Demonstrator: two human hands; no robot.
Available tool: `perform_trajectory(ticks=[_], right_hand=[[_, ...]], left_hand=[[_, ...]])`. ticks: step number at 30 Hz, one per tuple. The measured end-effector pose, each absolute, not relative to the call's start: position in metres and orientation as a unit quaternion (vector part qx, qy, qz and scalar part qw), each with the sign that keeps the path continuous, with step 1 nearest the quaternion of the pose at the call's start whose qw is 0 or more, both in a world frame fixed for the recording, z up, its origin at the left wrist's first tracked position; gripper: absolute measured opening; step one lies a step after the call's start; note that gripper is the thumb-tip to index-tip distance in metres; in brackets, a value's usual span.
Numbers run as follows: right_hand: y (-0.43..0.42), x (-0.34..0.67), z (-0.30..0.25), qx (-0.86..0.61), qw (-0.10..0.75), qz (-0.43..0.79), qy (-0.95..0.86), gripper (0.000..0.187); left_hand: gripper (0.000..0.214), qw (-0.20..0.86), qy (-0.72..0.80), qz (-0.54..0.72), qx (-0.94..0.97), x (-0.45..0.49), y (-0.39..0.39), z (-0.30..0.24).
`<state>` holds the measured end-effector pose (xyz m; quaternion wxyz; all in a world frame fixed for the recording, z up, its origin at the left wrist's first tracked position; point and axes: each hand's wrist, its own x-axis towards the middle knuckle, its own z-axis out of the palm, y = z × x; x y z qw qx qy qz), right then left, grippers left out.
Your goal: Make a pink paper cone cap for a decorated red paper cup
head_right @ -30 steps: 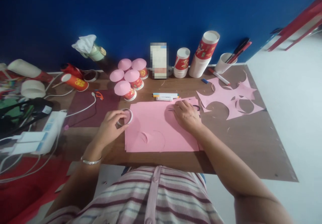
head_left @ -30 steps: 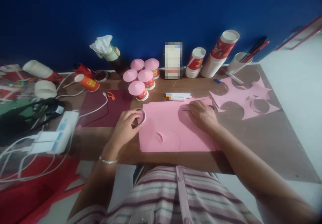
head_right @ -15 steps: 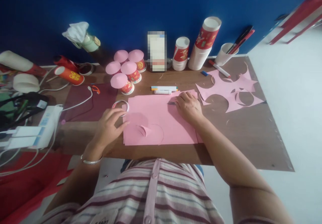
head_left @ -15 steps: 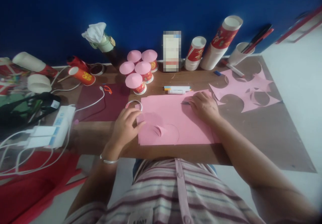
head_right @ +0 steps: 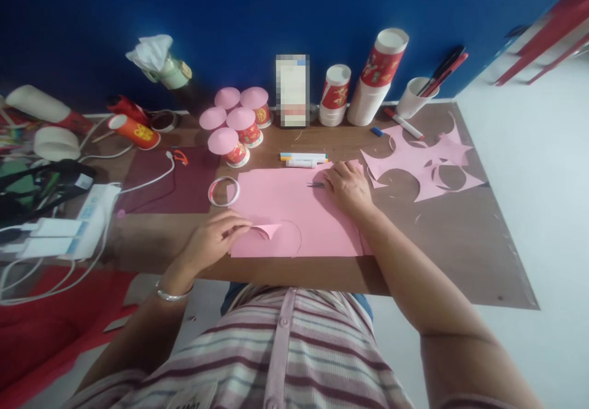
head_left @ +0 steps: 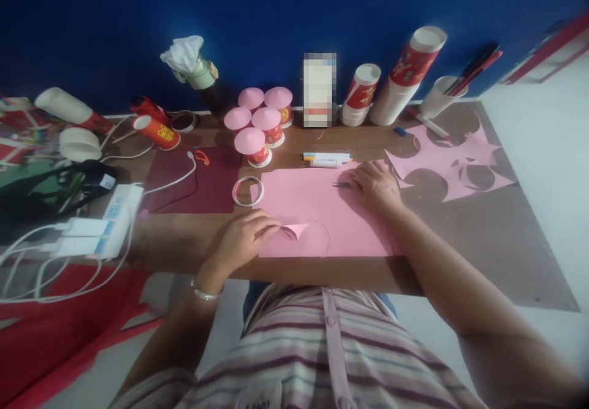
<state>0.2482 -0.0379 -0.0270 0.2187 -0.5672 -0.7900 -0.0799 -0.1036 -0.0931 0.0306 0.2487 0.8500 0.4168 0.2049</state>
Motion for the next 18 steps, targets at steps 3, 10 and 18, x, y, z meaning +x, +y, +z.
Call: perform_trajectory(ticks=[3, 10, 18], right_hand=[[-0.037, 0.248, -0.029, -0.569, 0.207, -0.089, -0.791, 0.026], [-0.038, 0.246, -0.028, -0.577, 0.194, -0.092, -0.788, 0.03], [-0.04, 0.245, -0.025, -0.574, 0.2, -0.082, -0.79, 0.028]], left_hand=[[0.024, 0.238, 0.447, 0.199, 0.839, -0.1, -0.102, 0.032], [0.016, 0.194, 0.369, 0.104, 0.903, -0.059, -0.11, 0.019], [0.009, 0.237, 0.47, 0.338, 0.78, -0.097, -0.116, 0.029]])
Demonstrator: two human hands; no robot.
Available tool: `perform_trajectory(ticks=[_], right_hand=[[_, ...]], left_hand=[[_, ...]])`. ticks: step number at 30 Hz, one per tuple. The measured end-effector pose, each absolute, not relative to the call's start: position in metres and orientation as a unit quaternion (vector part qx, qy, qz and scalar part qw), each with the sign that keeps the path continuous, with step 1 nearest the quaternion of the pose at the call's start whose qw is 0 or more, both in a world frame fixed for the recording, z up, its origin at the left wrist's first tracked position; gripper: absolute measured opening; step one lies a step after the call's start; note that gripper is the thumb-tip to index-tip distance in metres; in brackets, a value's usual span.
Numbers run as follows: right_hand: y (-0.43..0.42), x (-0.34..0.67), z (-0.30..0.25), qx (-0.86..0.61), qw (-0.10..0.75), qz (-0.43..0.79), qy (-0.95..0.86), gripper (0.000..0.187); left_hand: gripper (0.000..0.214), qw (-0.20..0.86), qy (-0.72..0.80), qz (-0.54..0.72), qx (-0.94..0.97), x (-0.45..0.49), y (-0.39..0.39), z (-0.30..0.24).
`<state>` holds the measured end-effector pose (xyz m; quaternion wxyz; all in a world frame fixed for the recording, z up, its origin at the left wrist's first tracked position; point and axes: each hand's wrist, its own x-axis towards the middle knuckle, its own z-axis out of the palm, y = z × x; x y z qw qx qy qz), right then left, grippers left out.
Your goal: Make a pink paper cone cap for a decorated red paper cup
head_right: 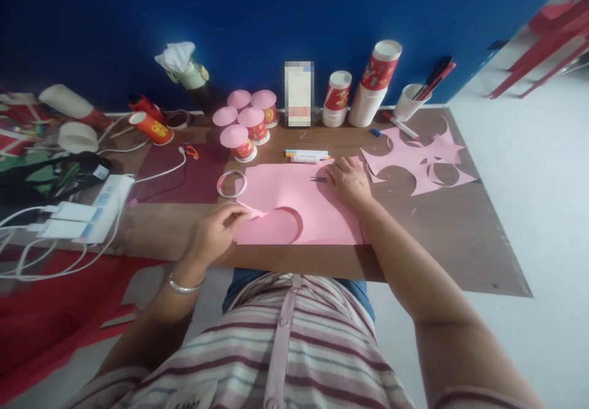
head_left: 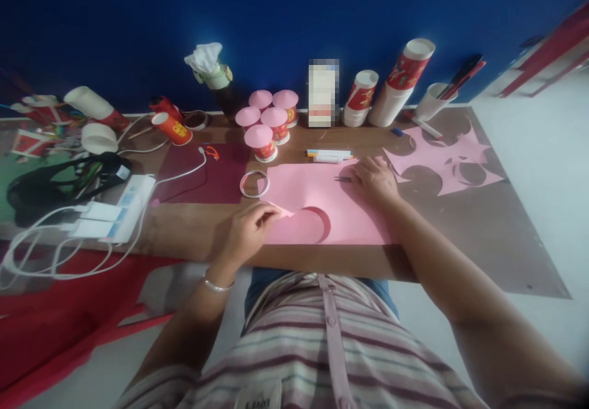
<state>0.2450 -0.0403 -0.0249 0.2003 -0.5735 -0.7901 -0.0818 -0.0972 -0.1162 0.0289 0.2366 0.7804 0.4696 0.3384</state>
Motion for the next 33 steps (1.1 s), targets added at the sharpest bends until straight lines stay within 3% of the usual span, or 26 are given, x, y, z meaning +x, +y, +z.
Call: perform_trajectory(ticks=[3, 8, 11, 15, 20, 33], right_hand=[[-0.041, 0.244, -0.025, -0.577, 0.199, -0.08, -0.788, 0.03], [-0.04, 0.244, -0.025, -0.575, 0.185, -0.085, -0.792, 0.031], [-0.04, 0.244, -0.026, -0.577, 0.172, -0.086, -0.794, 0.033], [-0.041, 0.244, -0.024, -0.578, 0.159, -0.086, -0.795, 0.036], [-0.05, 0.253, -0.012, -0.528, 0.107, -0.071, -0.84, 0.03], [-0.038, 0.292, -0.004, -0.563, 0.064, -0.111, -0.817, 0.026]], left_hand=[[0.013, 0.253, 0.555, 0.392, 0.689, -0.123, -0.116, 0.029], [0.015, 0.288, 0.531, 0.348, 0.717, -0.131, -0.116, 0.03], [0.024, 0.224, 0.514, 0.292, 0.775, -0.117, -0.114, 0.027], [0.054, 0.094, 0.505, 0.204, 0.833, -0.098, -0.105, 0.021], [0.069, 0.098, 0.433, 0.123, 0.887, -0.09, -0.095, 0.028], [0.041, 0.033, 0.369, 0.068, 0.926, -0.079, -0.077, 0.019]])
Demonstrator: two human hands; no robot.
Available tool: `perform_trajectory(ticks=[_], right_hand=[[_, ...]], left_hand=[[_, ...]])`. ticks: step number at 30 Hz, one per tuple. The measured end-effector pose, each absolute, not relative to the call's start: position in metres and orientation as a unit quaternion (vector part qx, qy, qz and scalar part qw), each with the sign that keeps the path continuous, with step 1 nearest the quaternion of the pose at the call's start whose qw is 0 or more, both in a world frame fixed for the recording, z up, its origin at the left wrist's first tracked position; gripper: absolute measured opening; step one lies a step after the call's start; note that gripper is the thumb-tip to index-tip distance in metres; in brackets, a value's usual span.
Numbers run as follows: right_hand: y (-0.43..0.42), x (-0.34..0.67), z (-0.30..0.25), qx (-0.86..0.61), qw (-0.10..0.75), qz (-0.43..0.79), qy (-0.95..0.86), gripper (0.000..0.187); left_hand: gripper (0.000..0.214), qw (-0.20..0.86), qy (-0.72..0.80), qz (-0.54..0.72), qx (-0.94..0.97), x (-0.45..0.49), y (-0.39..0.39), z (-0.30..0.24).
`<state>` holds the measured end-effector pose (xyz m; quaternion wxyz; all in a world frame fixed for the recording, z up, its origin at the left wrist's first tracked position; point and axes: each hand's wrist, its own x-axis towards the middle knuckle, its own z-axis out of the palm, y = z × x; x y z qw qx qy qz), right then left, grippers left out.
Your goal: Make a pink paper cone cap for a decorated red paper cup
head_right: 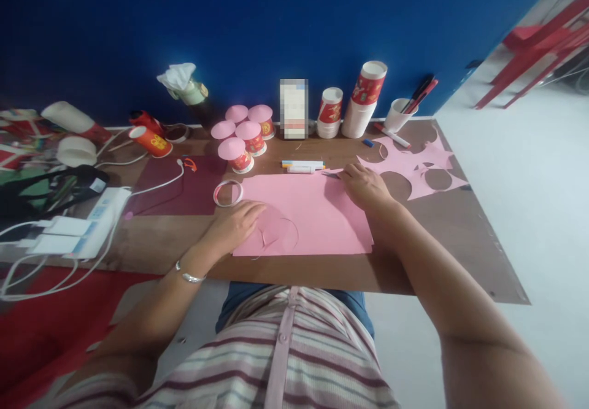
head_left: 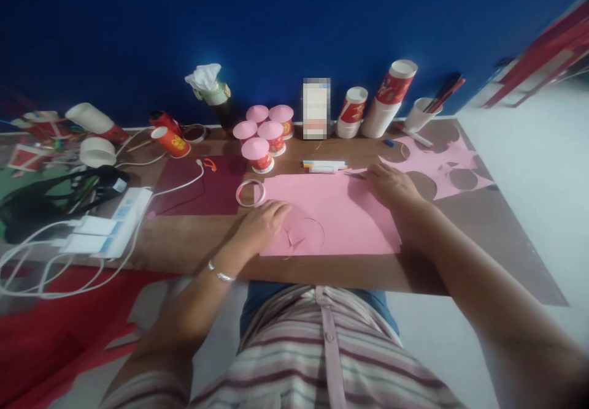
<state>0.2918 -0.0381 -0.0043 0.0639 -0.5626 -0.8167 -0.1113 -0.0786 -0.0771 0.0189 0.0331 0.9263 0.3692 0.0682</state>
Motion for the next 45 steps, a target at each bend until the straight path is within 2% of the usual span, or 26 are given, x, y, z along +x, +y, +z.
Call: perform_trajectory(ticks=[4, 10, 17, 23, 28, 31, 37, 43, 45], right_hand=[[-0.033, 0.285, -0.004, -0.552, 0.063, -0.126, -0.822, 0.029], [-0.03, 0.25, 0.004, -0.511, 0.112, -0.108, -0.846, 0.027], [0.001, 0.218, 0.001, -0.489, 0.114, -0.091, -0.86, 0.032], [0.019, 0.22, -0.008, -0.522, 0.111, -0.086, -0.842, 0.032], [-0.002, 0.214, 0.001, -0.514, 0.122, -0.08, -0.845, 0.033], [-0.032, 0.206, 0.005, -0.452, 0.145, -0.06, -0.878, 0.034], [-0.069, 0.214, -0.005, -0.422, 0.117, -0.028, -0.898, 0.03], [-0.068, 0.23, -0.004, -0.458, 0.098, -0.044, -0.883, 0.033], [-0.068, 0.228, -0.002, -0.467, 0.093, -0.049, -0.878, 0.033]], left_hand=[[0.045, 0.061, 0.348, 0.071, 0.933, -0.078, -0.075, 0.022], [0.057, 0.079, 0.341, 0.035, 0.936, -0.1, -0.081, 0.032], [0.042, 0.016, 0.367, 0.011, 0.93, -0.1, -0.084, 0.033], [0.034, 0.002, 0.373, 0.025, 0.928, -0.097, -0.081, 0.029], [0.028, -0.001, 0.381, 0.05, 0.923, -0.101, -0.078, 0.027], [0.022, 0.002, 0.386, 0.057, 0.921, -0.104, -0.078, 0.027], [0.023, -0.016, 0.463, 0.093, 0.881, -0.12, -0.074, 0.028], [0.033, -0.049, 0.538, 0.046, 0.84, -0.132, -0.063, 0.027], [0.03, -0.053, 0.552, 0.031, 0.832, -0.135, -0.06, 0.026]])
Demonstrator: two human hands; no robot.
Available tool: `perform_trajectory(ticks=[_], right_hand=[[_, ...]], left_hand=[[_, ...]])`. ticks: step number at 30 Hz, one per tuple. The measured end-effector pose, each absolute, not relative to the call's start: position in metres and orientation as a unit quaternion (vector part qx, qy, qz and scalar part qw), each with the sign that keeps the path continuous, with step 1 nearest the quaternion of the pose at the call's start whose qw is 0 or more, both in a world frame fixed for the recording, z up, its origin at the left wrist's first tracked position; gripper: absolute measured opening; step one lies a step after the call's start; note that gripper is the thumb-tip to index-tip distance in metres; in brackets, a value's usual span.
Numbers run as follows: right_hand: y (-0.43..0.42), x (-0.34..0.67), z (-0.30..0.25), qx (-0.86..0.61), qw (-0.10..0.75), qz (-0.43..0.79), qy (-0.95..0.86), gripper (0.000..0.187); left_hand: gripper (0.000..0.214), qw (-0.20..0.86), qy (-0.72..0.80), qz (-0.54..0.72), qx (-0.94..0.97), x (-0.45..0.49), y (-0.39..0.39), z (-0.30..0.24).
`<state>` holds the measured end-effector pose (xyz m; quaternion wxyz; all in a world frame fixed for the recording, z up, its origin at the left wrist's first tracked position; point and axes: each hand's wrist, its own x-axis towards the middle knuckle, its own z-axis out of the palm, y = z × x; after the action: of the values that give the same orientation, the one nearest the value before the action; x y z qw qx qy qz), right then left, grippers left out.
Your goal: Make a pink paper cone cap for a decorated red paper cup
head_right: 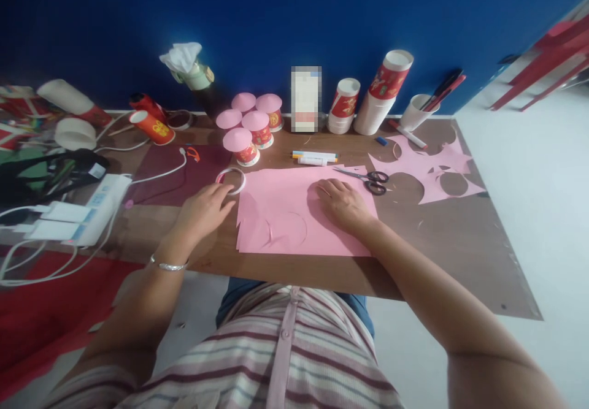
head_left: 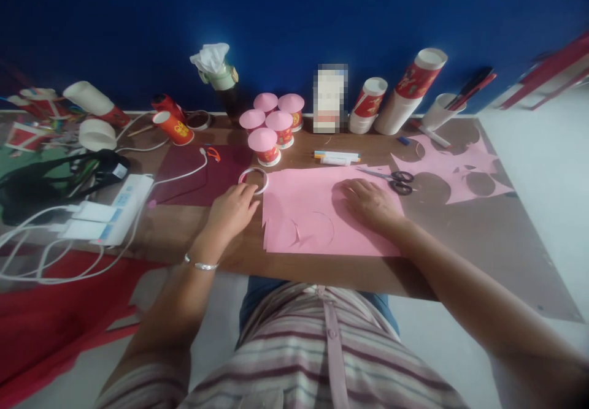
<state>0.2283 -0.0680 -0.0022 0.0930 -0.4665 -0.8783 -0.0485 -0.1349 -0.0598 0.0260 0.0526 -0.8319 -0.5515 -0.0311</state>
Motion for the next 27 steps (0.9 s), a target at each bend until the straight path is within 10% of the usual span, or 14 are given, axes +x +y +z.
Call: perform_trajectory(ticks=[15, 27], right_hand=[[-0.126, 0.154, 0.035, -0.289, 0.103, 0.038, -0.951, 0.035], [-0.109, 0.161, 0.024, -0.417, 0.237, 0.423, -0.769, 0.03]], left_hand=[[0.02, 0.064, -0.591, -0.061, -0.802, -0.154, -0.071, 0.026], [0.04, -0.065, -0.42, -0.147, -0.893, -0.098, -0.089, 0.028]])
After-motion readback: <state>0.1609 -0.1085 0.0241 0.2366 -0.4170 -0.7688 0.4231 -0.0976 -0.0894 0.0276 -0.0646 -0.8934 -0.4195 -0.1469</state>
